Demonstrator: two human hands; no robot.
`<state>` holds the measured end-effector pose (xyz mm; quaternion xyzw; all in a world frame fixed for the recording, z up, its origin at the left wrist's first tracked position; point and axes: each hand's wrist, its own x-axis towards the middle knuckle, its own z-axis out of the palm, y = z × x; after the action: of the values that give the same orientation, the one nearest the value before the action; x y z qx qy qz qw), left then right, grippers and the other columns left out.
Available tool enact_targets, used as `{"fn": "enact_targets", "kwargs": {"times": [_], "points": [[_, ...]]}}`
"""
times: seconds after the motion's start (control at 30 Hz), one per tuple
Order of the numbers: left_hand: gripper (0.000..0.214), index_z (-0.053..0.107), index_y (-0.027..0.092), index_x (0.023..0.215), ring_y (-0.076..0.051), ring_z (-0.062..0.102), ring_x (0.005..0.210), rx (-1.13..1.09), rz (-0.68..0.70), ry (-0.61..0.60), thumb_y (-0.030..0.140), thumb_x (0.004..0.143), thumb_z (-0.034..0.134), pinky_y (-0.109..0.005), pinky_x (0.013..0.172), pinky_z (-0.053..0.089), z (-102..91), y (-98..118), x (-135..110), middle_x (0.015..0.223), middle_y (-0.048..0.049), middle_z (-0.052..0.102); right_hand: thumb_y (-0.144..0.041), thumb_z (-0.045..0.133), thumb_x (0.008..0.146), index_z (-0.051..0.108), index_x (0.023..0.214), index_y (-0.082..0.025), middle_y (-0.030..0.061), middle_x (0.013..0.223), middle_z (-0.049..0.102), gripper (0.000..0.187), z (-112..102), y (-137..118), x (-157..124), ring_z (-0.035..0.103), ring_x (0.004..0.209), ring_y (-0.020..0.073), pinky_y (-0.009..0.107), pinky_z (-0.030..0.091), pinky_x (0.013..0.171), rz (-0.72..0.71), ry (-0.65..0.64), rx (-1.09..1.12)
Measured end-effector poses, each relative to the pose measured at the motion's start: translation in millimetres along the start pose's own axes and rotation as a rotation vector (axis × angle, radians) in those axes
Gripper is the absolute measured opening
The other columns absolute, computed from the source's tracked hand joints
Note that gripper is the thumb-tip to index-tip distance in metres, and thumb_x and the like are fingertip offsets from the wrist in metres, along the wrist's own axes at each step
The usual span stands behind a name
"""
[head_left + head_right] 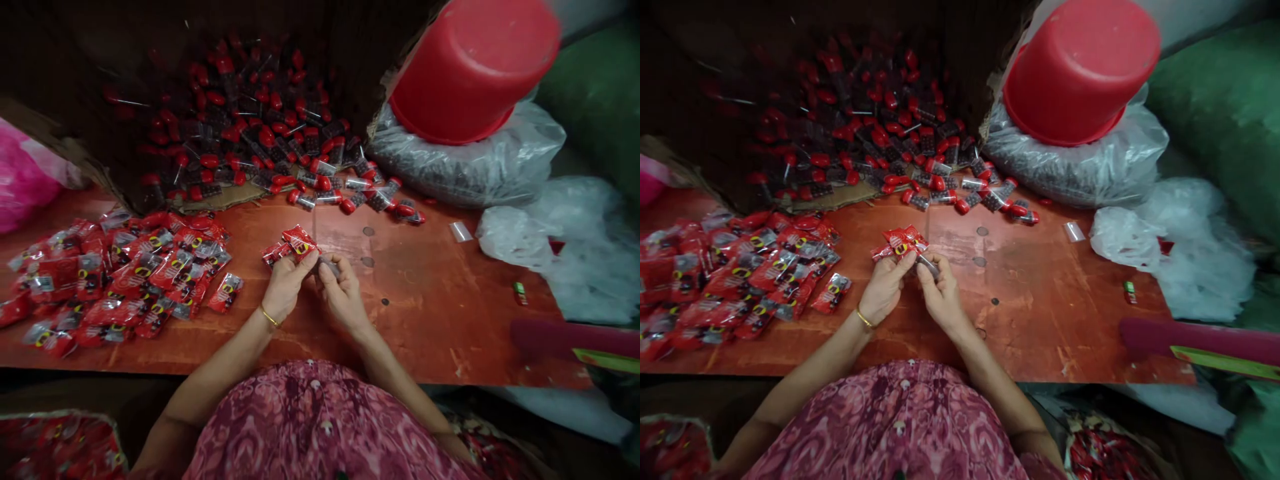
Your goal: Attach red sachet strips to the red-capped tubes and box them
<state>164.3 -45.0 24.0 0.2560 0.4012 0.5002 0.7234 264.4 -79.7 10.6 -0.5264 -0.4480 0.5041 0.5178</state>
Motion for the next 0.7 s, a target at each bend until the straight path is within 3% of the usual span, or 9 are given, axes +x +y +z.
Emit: {"fn": "enact_targets", "kwargs": {"times": [0.07,0.13,0.43,0.6,0.7], "points": [[0.033,0.061,0.014,0.063,-0.008,0.048,0.05,-0.001,-0.007,0.008,0.043,0.057,0.076,-0.021,0.047,0.038,-0.8,2.0,-0.6,0.058,0.0014,0.059,-0.051,0.052,0.08,0.045,0.095,-0.024,-0.0063,0.063,0.051,0.032,-2.3,-2.3,0.8,0.045,0.043,0.0076,0.021,0.039,0.042,0.061,-0.124,0.057],[0.033,0.06,0.014,0.064,-0.007,0.047,0.05,-0.019,-0.015,0.029,0.042,0.056,0.077,-0.02,0.044,0.036,-2.6,2.8,-1.6,0.058,0.0011,0.058,-0.051,0.052,0.08,0.044,0.095,-0.024,-0.0071,0.063,0.052,0.032,-4.2,-2.6,0.0,0.047,0.04,0.0073,0.022,0.042,0.043,0.076,-0.163,0.085],[0.041,0.06,0.014,0.073,-0.006,0.044,0.038,-0.125,-0.109,-0.062,0.05,0.058,0.074,-0.019,0.031,0.03,-6.0,-7.6,-6.3,0.058,0.0027,0.057,-0.046,0.059,0.078,0.047,0.087,-0.022,-0.0074,0.059,0.055,0.029,12.0,7.0,-2.1,0.047,0.037,0.0064,0.019,0.04,0.037,-0.013,0.044,-0.007],[0.038,0.06,0.014,0.065,-0.005,0.042,0.039,-0.122,-0.141,-0.088,0.051,0.061,0.072,-0.02,0.036,0.032,-11.6,-6.4,-10.6,0.05,0.0049,0.052,-0.048,0.066,0.07,0.046,0.072,-0.022,-0.0079,0.047,0.053,0.033,13.3,3.3,4.7,0.045,0.034,0.0077,0.02,0.039,0.035,0.031,0.001,0.046],[0.038,0.062,0.015,0.063,-0.007,0.051,0.048,-0.188,-0.198,-0.089,0.05,0.058,0.075,-0.02,0.049,0.041,-17.1,-7.8,-11.5,0.054,0.0035,0.058,-0.049,0.073,0.061,0.041,0.057,-0.021,-0.0085,0.041,0.046,0.043,13.0,5.3,14.2,0.041,0.034,0.0065,0.02,0.035,0.036,0.024,-0.026,0.011]]}}
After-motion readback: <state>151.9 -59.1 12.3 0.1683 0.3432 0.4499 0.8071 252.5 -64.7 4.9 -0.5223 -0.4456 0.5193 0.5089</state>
